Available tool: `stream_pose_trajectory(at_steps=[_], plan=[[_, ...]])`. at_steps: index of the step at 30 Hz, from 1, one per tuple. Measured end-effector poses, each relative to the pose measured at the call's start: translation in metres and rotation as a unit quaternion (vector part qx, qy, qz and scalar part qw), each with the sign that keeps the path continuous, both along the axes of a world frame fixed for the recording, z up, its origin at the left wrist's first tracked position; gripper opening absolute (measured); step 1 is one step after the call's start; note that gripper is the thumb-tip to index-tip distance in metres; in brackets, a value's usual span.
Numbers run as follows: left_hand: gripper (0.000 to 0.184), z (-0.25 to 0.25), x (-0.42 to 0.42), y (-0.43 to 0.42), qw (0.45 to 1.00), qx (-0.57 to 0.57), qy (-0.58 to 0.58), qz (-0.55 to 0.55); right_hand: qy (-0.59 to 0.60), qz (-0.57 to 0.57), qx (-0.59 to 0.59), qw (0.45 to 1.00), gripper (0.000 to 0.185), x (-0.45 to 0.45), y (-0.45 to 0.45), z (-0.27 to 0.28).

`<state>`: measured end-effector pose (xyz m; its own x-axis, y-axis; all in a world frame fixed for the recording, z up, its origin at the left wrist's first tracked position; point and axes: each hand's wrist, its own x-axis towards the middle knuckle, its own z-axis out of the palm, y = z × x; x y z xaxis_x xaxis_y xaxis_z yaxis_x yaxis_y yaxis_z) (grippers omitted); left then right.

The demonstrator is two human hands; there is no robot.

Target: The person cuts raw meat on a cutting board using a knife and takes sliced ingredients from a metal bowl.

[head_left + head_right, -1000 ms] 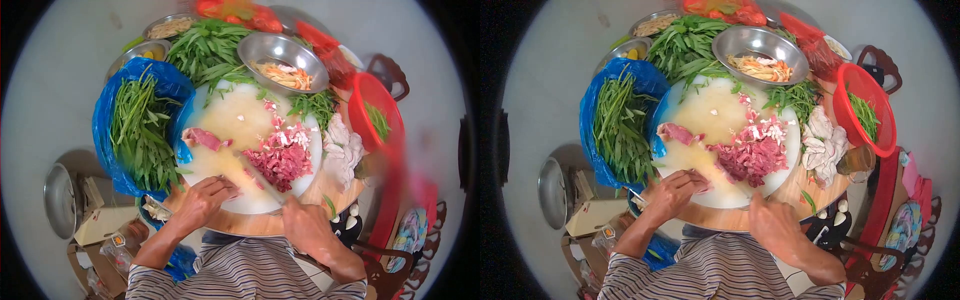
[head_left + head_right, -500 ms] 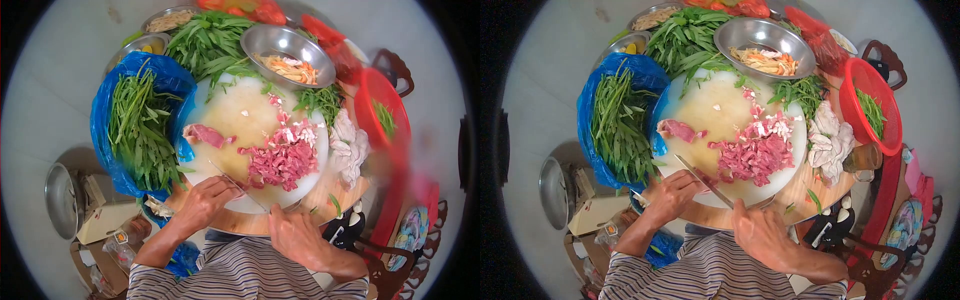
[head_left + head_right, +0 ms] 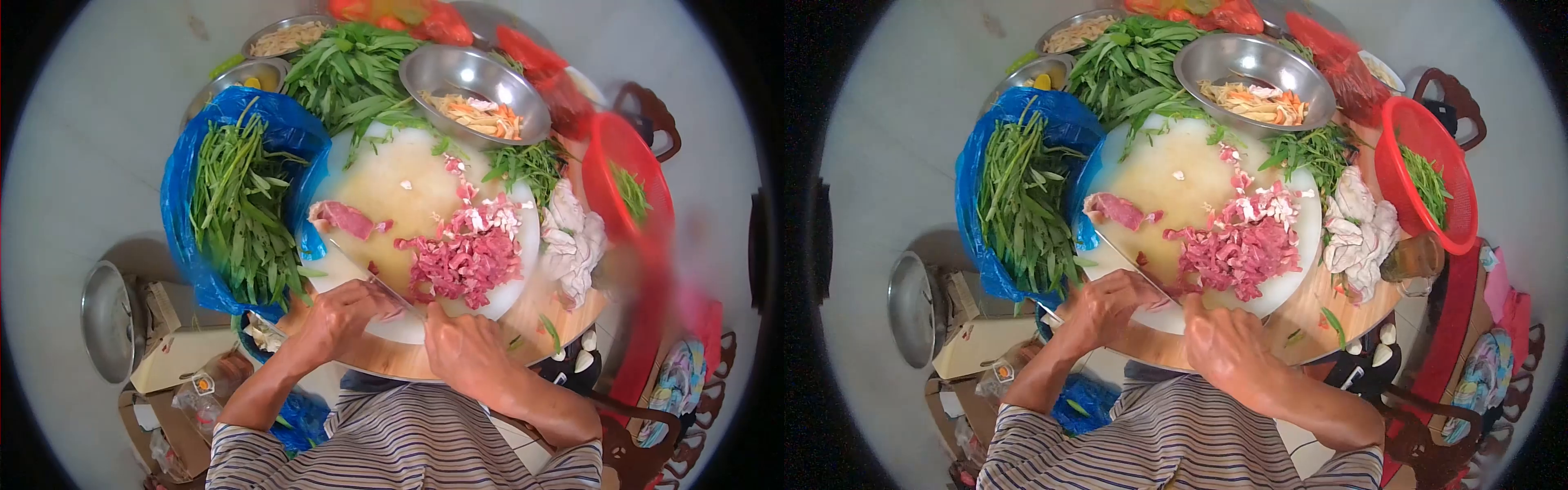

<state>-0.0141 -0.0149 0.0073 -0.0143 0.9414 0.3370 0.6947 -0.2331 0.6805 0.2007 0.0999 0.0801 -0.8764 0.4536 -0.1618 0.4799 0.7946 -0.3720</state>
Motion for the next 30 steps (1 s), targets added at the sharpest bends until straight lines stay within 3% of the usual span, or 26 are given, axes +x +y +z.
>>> stream_pose_trajectory(at_steps=[2,4,8,12,14,21,24,26,28,30], plan=[[0.038,-0.001,-0.002,-0.003,1.000,0.007,-0.004,0.017,-0.044,0.003,0.004,0.999,0.016,0.018,-0.002,0.004],[0.033,-0.005,-0.012,-0.008,0.992,0.006,-0.087,0.095,-0.047,0.013,-0.003,0.999,0.016,0.038,-0.001,0.013],[0.031,0.010,-0.026,-0.012,0.978,0.036,-0.081,0.189,-0.063,0.017,0.017,0.998,0.018,0.051,-0.008,0.020],[0.031,0.004,-0.013,-0.010,0.996,0.054,0.022,0.070,-0.076,0.030,0.052,0.995,0.019,0.042,-0.012,0.021],[0.033,-0.004,-0.004,-0.008,0.990,-0.003,0.135,0.030,-0.039,0.030,0.013,0.999,0.017,0.033,-0.010,0.020],[0.035,0.015,0.001,-0.006,0.994,-0.017,0.104,0.024,0.019,0.006,0.071,0.997,0.012,0.007,-0.001,0.013],[0.037,0.011,-0.001,-0.007,0.994,-0.008,0.106,0.035,-0.015,0.014,0.054,0.998,0.011,0.025,0.009,0.020],[0.035,0.013,-0.002,-0.007,0.995,-0.016,0.097,0.026,-0.036,-0.048,0.089,0.994,0.011,0.039,0.017,0.018],[0.033,0.015,-0.001,-0.004,0.995,-0.017,0.091,0.018,-0.046,-0.066,0.071,0.994,0.013,0.049,0.023,0.026],[0.030,0.016,0.002,-0.002,0.995,0.017,0.048,0.085,0.021,-0.073,-0.003,0.997,0.019,0.059,0.026,0.029]])
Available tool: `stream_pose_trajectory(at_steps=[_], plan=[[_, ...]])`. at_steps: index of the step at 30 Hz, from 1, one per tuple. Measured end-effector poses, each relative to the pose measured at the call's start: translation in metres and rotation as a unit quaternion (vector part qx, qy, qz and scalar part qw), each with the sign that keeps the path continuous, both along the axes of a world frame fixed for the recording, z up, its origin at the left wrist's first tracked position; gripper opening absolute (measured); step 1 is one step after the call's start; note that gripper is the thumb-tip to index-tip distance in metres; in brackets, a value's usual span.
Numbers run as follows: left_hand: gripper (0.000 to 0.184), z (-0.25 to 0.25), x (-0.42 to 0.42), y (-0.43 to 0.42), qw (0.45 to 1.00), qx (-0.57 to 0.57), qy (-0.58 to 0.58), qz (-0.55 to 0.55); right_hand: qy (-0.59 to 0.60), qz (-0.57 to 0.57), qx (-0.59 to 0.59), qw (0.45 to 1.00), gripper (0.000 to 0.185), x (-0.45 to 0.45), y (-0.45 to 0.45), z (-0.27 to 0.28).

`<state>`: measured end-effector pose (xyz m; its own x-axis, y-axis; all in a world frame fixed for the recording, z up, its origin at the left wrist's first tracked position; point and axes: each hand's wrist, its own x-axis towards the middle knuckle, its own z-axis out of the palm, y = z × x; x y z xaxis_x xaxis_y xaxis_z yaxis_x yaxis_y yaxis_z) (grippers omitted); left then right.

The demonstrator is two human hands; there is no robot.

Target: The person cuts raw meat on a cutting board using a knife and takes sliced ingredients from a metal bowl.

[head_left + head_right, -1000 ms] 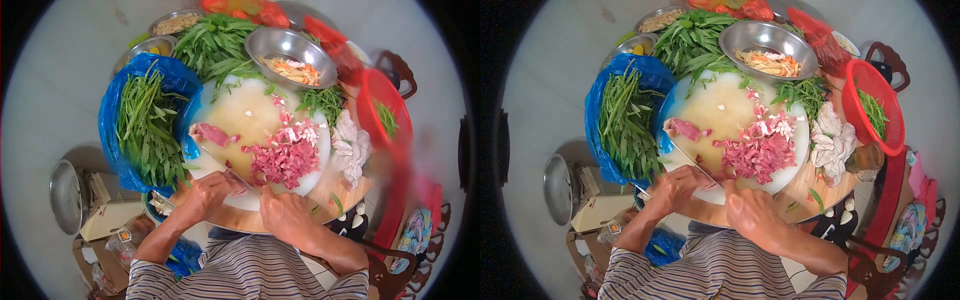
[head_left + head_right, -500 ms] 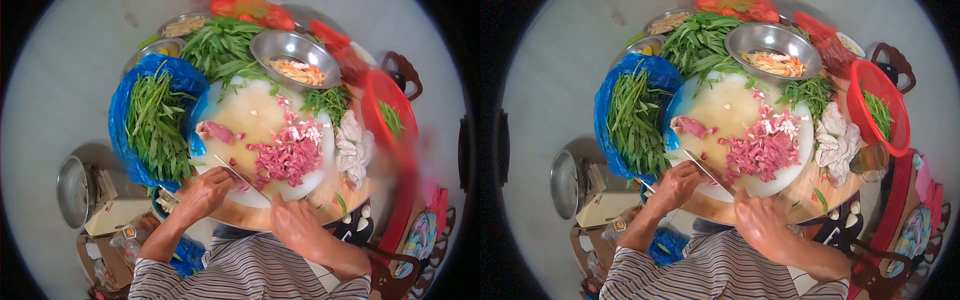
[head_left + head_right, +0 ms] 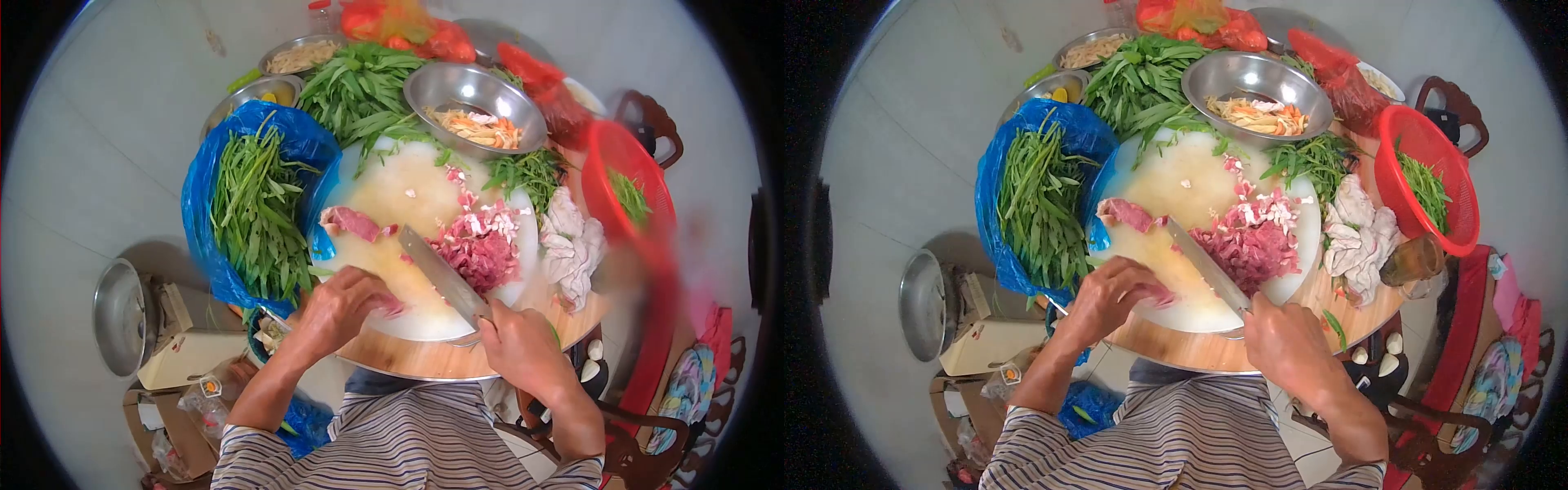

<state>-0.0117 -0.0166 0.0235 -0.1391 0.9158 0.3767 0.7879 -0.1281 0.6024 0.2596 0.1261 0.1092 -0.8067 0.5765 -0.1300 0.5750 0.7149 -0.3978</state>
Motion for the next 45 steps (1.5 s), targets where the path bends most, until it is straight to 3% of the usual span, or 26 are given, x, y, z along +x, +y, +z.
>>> stream_pose_trajectory(at_steps=[1,3,7,11,13,16,19,20,22,24,26,28,29,30,32,35,38,42,44,45], plan=[[0.030,0.002,0.001,0.001,1.000,0.001,0.000,0.000,0.000,0.000,0.001,1.000,0.019,0.004,0.004,-0.002],[0.035,0.009,0.002,0.001,0.992,-0.102,0.011,0.074,0.067,-0.086,-0.120,0.987,0.025,0.012,0.014,-0.008],[0.046,0.019,0.006,0.004,0.976,-0.193,-0.029,0.093,0.175,-0.189,-0.135,0.957,0.027,0.020,0.021,-0.010],[0.038,0.022,0.010,0.007,0.969,-0.226,-0.030,0.096,0.192,-0.177,-0.115,0.958,0.029,0.030,0.014,-0.010],[0.035,0.022,0.013,0.005,0.971,-0.224,-0.020,0.085,0.074,-0.122,-0.196,0.970,0.033,0.026,0.011,-0.004],[0.031,0.026,0.016,0.002,0.967,-0.236,-0.053,0.084,0.032,-0.054,-0.228,0.972,0.037,0.013,0.011,-0.017],[0.030,0.031,0.015,-0.002,0.934,-0.258,-0.212,0.127,0.071,-0.038,-0.212,0.974,0.036,0.010,0.022,-0.032],[0.030,0.027,0.016,-0.003,0.934,-0.258,-0.211,0.129,0.099,-0.041,-0.194,0.975,0.036,0.010,0.027,-0.040],[0.031,0.013,0.014,-0.006,0.905,-0.163,-0.375,0.117,0.123,-0.026,-0.134,0.983,0.034,0.020,0.045,-0.044],[0.030,0.006,0.025,0.000,0.885,-0.108,-0.440,0.108,0.102,-0.099,-0.257,0.956,0.035,0.030,0.061,-0.028],[0.029,-0.004,0.032,0.004,0.858,-0.052,-0.502,0.094,0.102,-0.105,-0.253,0.956,0.036,0.045,0.070,-0.036],[0.035,-0.014,0.036,0.005,0.895,-0.093,-0.421,0.119,0.100,-0.171,-0.211,0.957,0.038,0.054,0.075,-0.023],[0.035,-0.015,0.038,0.002,0.925,-0.111,-0.339,0.132,0.168,-0.162,-0.200,0.952,0.033,0.062,0.076,-0.031],[0.035,-0.007,0.041,0.001,0.924,-0.110,-0.341,0.134,0.166,-0.159,-0.200,0.953,0.033,0.063,0.074,-0.026],[0.038,0.010,0.047,-0.004,0.949,-0.161,-0.228,0.149,0.168,-0.182,-0.184,0.951,0.027,0.065,0.064,-0.006],[0.037,0.017,0.045,-0.004,0.955,-0.154,-0.188,0.167,0.151,-0.178,-0.195,0.953,0.021,0.055,0.042,0.010],[0.035,0.022,0.047,-0.007,0.949,-0.229,-0.121,0.180,0.135,-0.093,-0.184,0.969,0.019,0.046,0.024,-0.008],[0.037,0.022,0.052,-0.011,0.947,-0.235,-0.091,0.198,0.118,-0.009,-0.135,0.984,0.017,0.026,0.000,-0.027],[0.036,0.019,0.049,-0.009,0.977,-0.017,0.122,0.172,0.094,-0.014,-0.173,0.980,0.017,0.018,-0.001,-0.021],[0.036,0.013,0.044,-0.009,0.977,-0.019,0.118,0.174,0.069,-0.007,-0.163,0.984,0.017,0.016,0.000,-0.021]])
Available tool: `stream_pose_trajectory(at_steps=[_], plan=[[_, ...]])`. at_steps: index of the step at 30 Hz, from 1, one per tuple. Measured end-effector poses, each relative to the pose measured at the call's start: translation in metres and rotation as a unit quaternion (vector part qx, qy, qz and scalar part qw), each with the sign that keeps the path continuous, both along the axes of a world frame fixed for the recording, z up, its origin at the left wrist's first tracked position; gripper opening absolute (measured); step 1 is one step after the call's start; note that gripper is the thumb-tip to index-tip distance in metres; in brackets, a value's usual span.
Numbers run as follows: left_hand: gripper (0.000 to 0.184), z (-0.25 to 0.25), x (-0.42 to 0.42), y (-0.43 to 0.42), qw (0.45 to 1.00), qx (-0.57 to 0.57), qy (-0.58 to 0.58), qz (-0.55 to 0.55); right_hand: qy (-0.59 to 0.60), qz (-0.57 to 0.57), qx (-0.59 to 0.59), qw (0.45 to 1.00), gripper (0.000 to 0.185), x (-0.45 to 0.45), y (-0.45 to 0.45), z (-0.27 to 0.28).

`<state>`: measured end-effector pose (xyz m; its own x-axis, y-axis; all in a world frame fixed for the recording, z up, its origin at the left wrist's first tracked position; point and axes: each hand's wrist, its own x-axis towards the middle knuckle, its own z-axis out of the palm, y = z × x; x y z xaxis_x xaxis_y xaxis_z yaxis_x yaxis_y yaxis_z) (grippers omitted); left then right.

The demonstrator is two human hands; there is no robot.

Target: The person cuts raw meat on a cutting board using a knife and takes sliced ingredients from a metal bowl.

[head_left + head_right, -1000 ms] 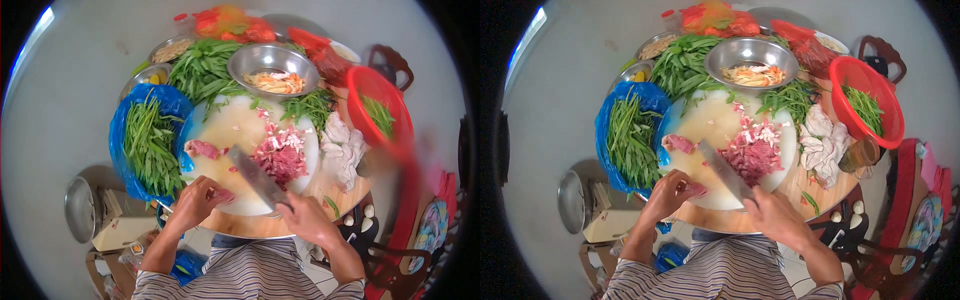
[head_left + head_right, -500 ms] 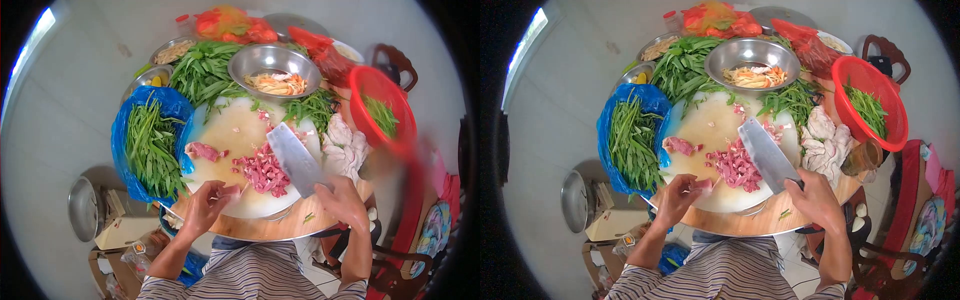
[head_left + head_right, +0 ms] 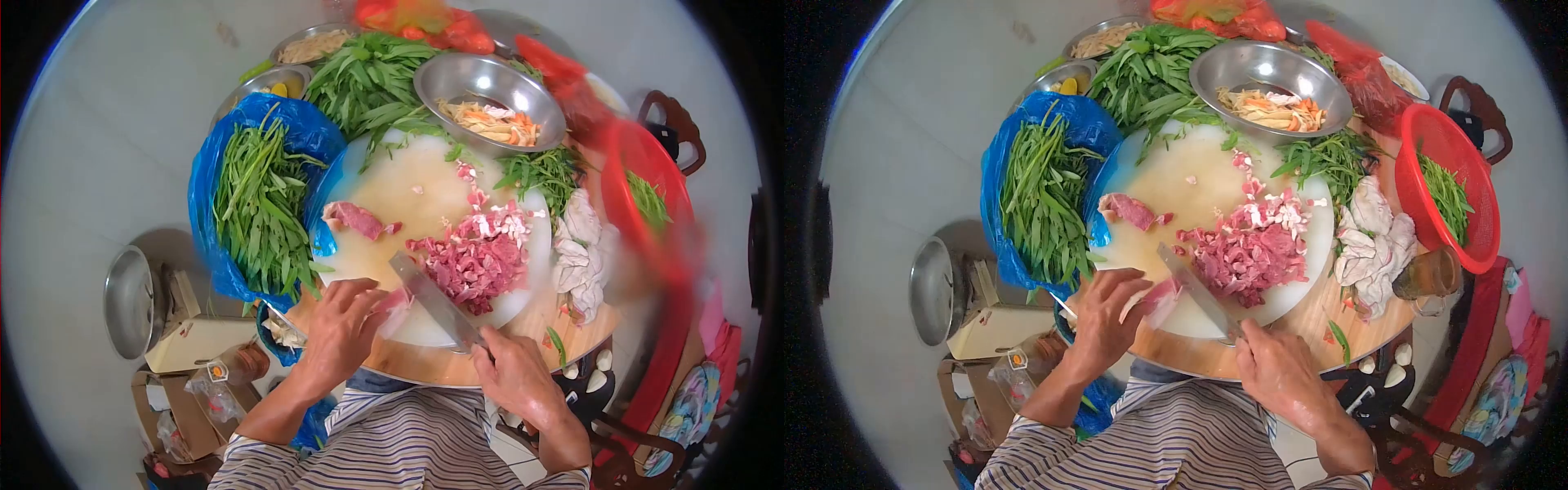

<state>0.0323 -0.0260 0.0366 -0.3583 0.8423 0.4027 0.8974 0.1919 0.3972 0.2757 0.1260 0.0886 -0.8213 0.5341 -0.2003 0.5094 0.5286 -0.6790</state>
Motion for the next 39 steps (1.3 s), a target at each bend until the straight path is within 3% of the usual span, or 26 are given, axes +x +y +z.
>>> stream_pose_trajectory(at_steps=[2,4,11,14,17,20,25,34,39], plan=[[0.034,-0.016,-0.011,0.000,0.985,0.016,-0.070,-0.159,-0.027,0.012,0.014,0.999,0.017,-0.006,0.002,0.001],[0.033,-0.020,-0.007,-0.002,0.984,0.007,-0.069,-0.163,0.000,-0.035,0.092,0.995,0.015,-0.013,0.003,0.000],[0.028,-0.020,0.019,-0.015,0.993,-0.023,-0.079,-0.084,-0.017,0.011,0.041,0.999,0.015,-0.014,-0.024,0.011],[0.026,-0.024,0.018,-0.014,0.991,-0.014,-0.101,-0.091,-0.032,0.012,0.015,0.999,0.014,-0.016,-0.028,0.006],[0.029,-0.029,0.014,-0.008,0.989,0.050,-0.086,-0.107,-0.032,0.029,0.070,0.997,0.015,-0.021,-0.021,0.002],[0.035,-0.032,0.007,-0.007,0.982,0.062,-0.091,-0.151,-0.052,-0.023,0.114,0.992,0.016,-0.023,-0.022,0.008],[0.040,-0.031,0.006,-0.007,0.983,0.046,-0.091,-0.151,-0.050,0.042,0.067,0.996,0.017,-0.023,-0.034,0.014],[0.044,-0.032,0.003,-0.005,0.982,0.030,-0.095,-0.158,-0.116,0.094,0.098,0.984,0.018,-0.020,-0.028,0.008],[0.046,-0.027,0.001,-0.003,0.981,0.016,-0.101,-0.167,-0.086,0.123,0.109,0.983,0.015,-0.067,-0.011,0.000]])
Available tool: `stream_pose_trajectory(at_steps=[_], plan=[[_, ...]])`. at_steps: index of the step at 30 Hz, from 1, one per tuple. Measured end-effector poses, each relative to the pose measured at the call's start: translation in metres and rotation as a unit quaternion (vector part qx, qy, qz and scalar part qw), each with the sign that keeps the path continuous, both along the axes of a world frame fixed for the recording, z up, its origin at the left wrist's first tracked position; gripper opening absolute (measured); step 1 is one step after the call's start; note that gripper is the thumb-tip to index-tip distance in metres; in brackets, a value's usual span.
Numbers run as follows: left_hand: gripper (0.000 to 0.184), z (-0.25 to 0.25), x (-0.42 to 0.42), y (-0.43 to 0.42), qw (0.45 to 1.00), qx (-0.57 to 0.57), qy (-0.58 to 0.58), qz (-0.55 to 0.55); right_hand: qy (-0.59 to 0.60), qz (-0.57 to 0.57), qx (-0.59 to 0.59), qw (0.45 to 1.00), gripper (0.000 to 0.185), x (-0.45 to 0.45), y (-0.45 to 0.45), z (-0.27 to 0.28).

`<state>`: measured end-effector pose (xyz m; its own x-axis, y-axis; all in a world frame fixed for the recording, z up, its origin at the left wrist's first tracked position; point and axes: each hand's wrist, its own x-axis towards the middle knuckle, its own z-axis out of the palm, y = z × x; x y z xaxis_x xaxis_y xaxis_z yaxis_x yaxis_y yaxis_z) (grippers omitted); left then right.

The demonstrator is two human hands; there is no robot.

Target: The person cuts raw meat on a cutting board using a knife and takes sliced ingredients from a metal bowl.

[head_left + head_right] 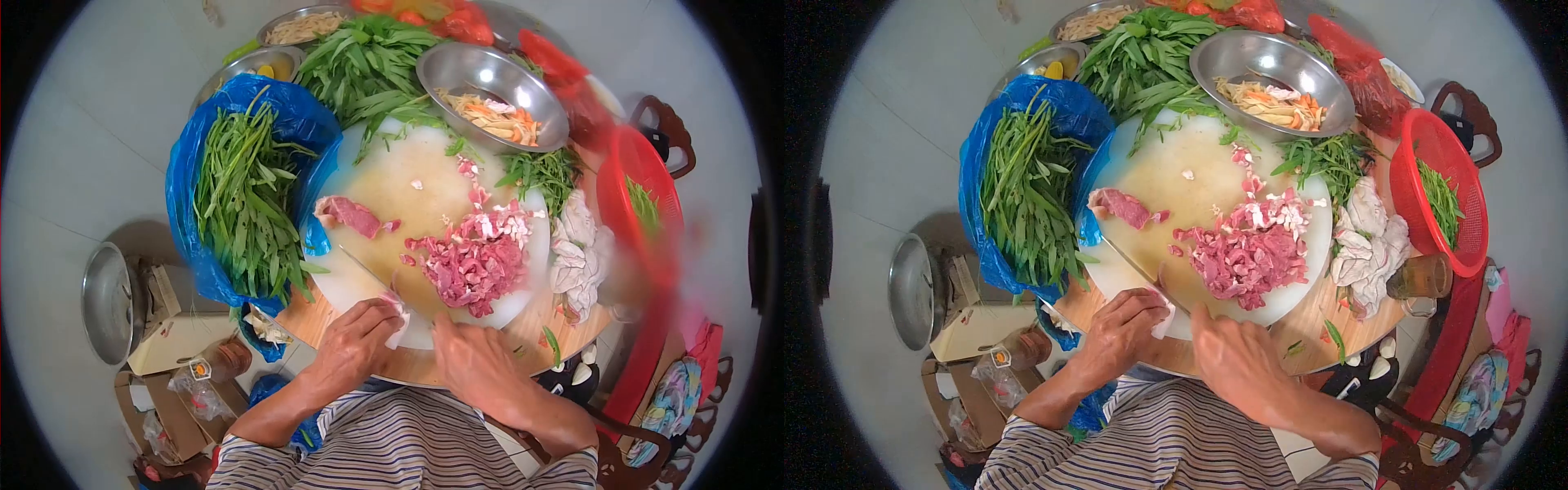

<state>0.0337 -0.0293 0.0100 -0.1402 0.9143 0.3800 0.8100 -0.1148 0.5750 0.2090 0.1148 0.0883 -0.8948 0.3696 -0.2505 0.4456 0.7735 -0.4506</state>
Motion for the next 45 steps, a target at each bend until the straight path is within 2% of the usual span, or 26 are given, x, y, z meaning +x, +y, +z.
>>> stream_pose_trajectory(at_steps=[2,4,8,10,13,17,19,22,25,28,32,35,39,42,45], plan=[[0.046,0.001,-0.002,-0.002,1.000,-0.009,-0.005,-0.006,0.031,0.005,-0.007,0.999,0.015,-0.009,0.004,-0.007],[0.046,-0.001,-0.003,-0.002,1.000,-0.001,0.002,-0.001,0.043,-0.042,0.008,0.998,0.017,-0.015,0.009,-0.020],[0.047,-0.006,-0.003,-0.002,1.000,0.013,-0.007,0.008,0.098,-0.032,0.040,0.994,0.013,0.006,0.007,0.005],[0.047,-0.004,-0.003,-0.001,1.000,0.011,-0.014,0.008,0.062,0.018,0.029,0.997,0.014,0.020,0.005,0.009],[0.048,-0.004,-0.003,0.000,1.000,0.010,-0.015,0.015,0.014,0.034,0.033,0.999,0.016,0.031,0.002,0.010],[0.047,-0.004,-0.001,0.004,0.999,0.007,-0.012,0.031,-0.003,0.034,0.065,0.997,0.018,0.044,-0.005,0.008],[0.047,-0.002,-0.002,0.005,1.000,0.001,-0.011,0.028,-0.036,0.033,0.107,0.993,0.020,0.049,-0.011,0.013],[0.048,-0.006,-0.003,0.005,1.000,-0.008,-0.009,0.023,-0.083,0.035,0.107,0.990,0.024,0.049,-0.017,0.018],[0.047,-0.007,-0.006,0.001,0.999,-0.026,-0.016,0.020,-0.037,0.074,0.069,0.994,0.027,0.026,-0.004,0.013],[0.046,-0.002,-0.004,0.005,0.999,-0.021,-0.020,0.015,-0.024,0.082,0.080,0.993,0.031,-0.008,0.001,0.009],[0.044,-0.005,-0.005,0.005,1.000,0.016,-0.025,0.002,0.056,0.050,0.040,0.996,0.033,-0.011,0.009,-0.014],[0.045,-0.012,-0.004,0.003,0.999,0.043,-0.014,0.010,0.009,-0.039,0.024,0.999,0.031,-0.001,0.016,-0.003],[0.044,-0.012,-0.002,0.002,0.998,0.057,0.012,0.019,0.014,0.018,0.048,0.999,0.030,0.028,0.004,0.009],[0.043,-0.016,-0.003,-0.002,1.000,0.020,0.001,0.015,-0.032,0.049,0.024,0.998,0.026,0.037,-0.001,0.020],[0.041,-0.011,-0.004,-0.001,1.000,-0.001,-0.002,0.014,-0.046,0.058,0.050,0.996,0.023,0.044,-0.004,0.028]])
